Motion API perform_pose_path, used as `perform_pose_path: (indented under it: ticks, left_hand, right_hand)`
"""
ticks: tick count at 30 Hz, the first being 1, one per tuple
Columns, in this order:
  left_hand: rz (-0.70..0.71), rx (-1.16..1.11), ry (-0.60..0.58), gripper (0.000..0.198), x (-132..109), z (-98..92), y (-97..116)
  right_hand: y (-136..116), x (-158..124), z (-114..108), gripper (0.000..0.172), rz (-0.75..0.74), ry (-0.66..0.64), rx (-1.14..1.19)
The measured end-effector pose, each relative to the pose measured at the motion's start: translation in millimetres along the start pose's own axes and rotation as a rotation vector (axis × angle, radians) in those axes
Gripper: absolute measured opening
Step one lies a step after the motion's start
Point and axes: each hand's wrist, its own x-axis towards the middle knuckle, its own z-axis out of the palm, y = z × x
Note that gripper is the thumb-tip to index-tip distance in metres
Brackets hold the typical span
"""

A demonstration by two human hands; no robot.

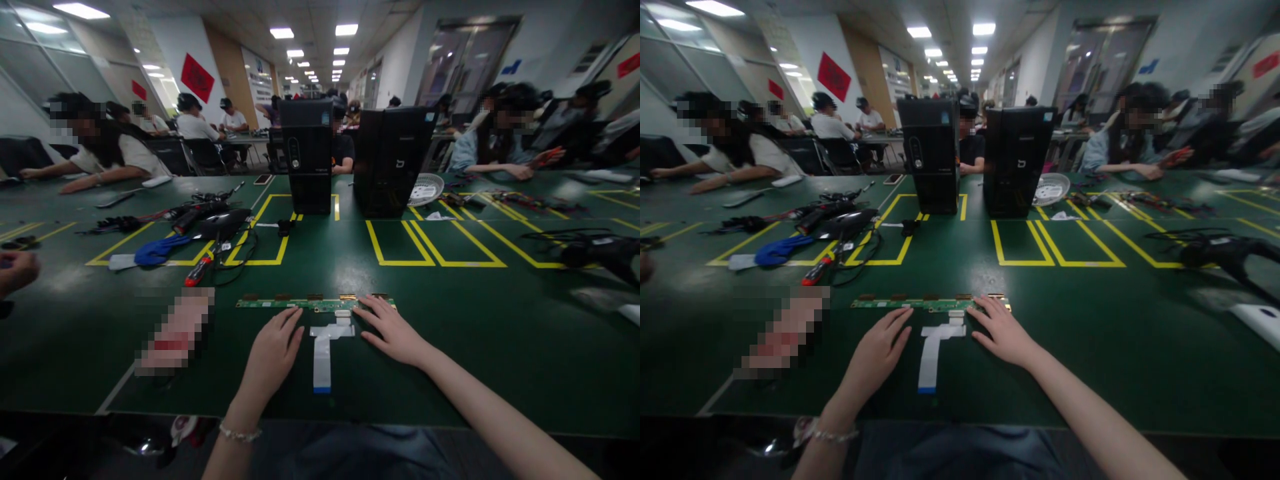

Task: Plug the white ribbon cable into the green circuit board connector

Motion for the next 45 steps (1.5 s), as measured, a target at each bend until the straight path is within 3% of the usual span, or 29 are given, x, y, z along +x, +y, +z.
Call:
perform_pose_path:
  ticks: [4,7,17,27,34,45]
  left_hand:
    - [-0.087,0.068,0.030,0.039,-20.8,0.9,-31.4]
    - [-0.092,0.134,0.072,0.039,-31.5,10.3,-42.3]
    - [-0.043,0.152,0.108,0.039,-35.0,23.8,-49.3]
    - [-0.058,0.139,0.105,0.040,-35.0,25.2,-51.2]
    - [-0.080,0.123,0.095,0.041,-35.2,24.5,-50.4]
    - [-0.079,0.123,0.054,0.047,-35.4,26.3,-54.5]
  right_hand:
    - [-6.9,1.2,-2.7,0.047,-0.053,0.020,0.026]
    - [-14.1,3.6,-4.7,0.045,-0.107,0.005,0.051]
    - [-18.9,7.8,-10.6,0.060,-0.107,-0.180,0.098]
    - [-27.3,3.4,-19.6,0.062,-0.066,-0.204,0.077]
    - [-19.4,-41.6,-24.6,0.057,0.072,-0.164,0.008]
    - [40.9,-141.2,-14.2,0.057,0.527,0.073,-0.271]
